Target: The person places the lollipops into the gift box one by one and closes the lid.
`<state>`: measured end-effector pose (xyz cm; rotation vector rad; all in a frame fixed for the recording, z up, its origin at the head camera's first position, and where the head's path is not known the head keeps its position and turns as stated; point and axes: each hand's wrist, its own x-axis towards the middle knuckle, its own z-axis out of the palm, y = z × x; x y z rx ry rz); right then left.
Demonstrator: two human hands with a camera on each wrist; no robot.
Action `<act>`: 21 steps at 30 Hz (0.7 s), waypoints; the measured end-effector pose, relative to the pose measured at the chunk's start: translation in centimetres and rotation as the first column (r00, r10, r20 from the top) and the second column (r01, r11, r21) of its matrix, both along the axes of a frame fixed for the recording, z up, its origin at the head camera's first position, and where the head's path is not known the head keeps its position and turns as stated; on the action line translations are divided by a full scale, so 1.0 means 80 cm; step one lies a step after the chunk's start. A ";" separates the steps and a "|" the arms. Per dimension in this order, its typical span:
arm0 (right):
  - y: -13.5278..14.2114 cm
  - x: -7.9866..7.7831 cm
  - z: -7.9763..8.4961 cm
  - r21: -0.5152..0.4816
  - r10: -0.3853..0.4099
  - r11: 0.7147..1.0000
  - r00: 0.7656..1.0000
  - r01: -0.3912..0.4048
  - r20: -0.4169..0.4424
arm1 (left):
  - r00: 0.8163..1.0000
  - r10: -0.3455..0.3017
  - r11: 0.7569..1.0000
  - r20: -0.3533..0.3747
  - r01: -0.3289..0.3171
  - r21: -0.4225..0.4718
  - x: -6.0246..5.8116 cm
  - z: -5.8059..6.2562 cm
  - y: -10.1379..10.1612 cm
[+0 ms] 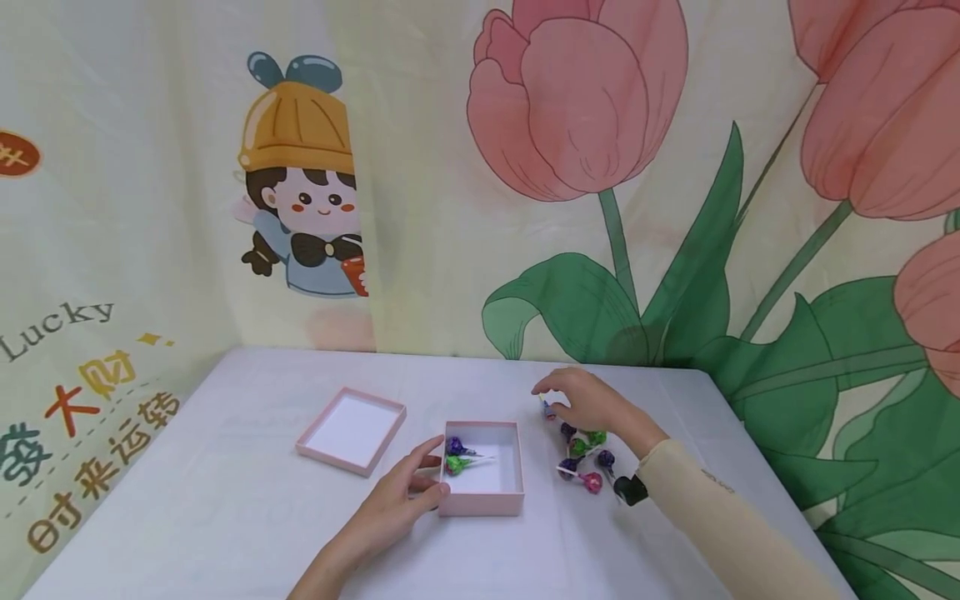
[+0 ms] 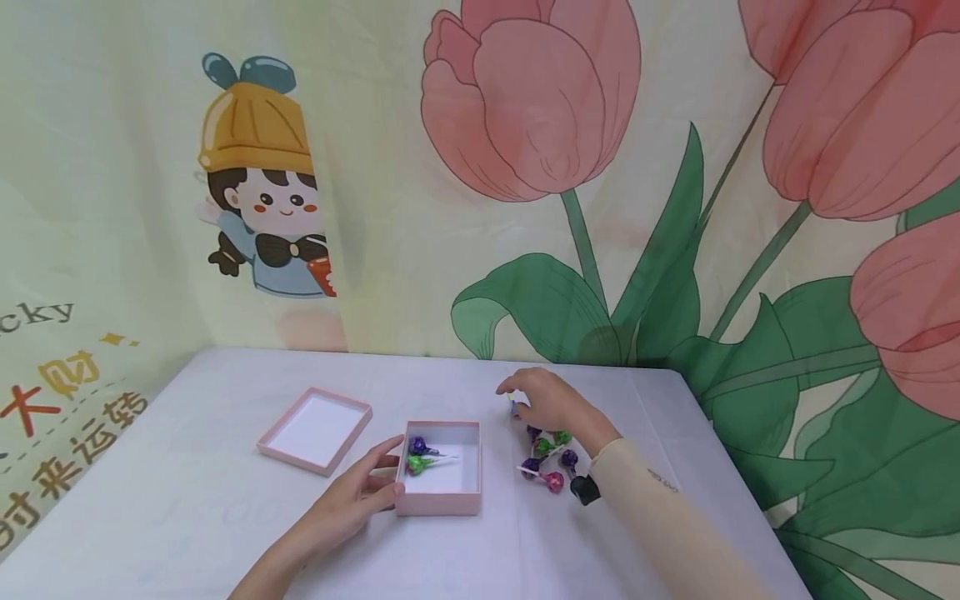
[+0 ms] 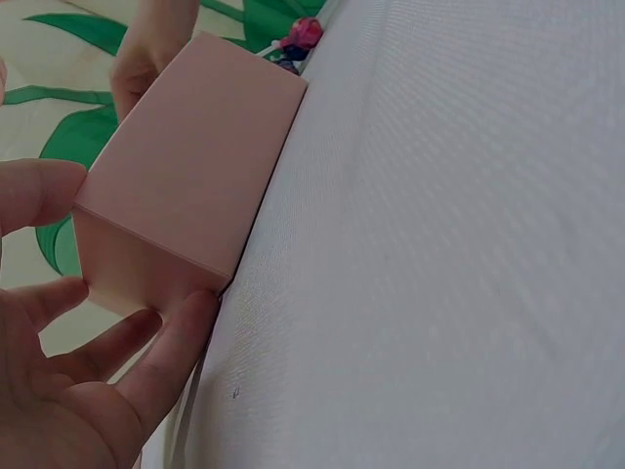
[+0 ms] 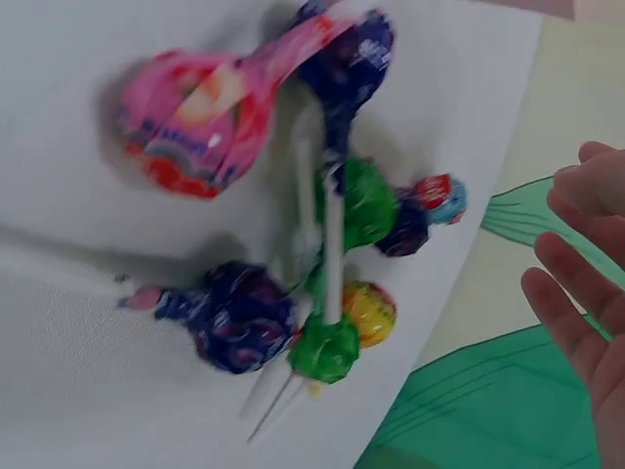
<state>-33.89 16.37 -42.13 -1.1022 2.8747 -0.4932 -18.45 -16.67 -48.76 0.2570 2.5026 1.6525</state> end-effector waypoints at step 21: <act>0.001 -0.030 -0.044 0.086 -0.106 0.992 0.984 0.094 0.146 | 1.000 -0.007 1.000 -0.014 0.007 -0.009 0.001 0.000 0.000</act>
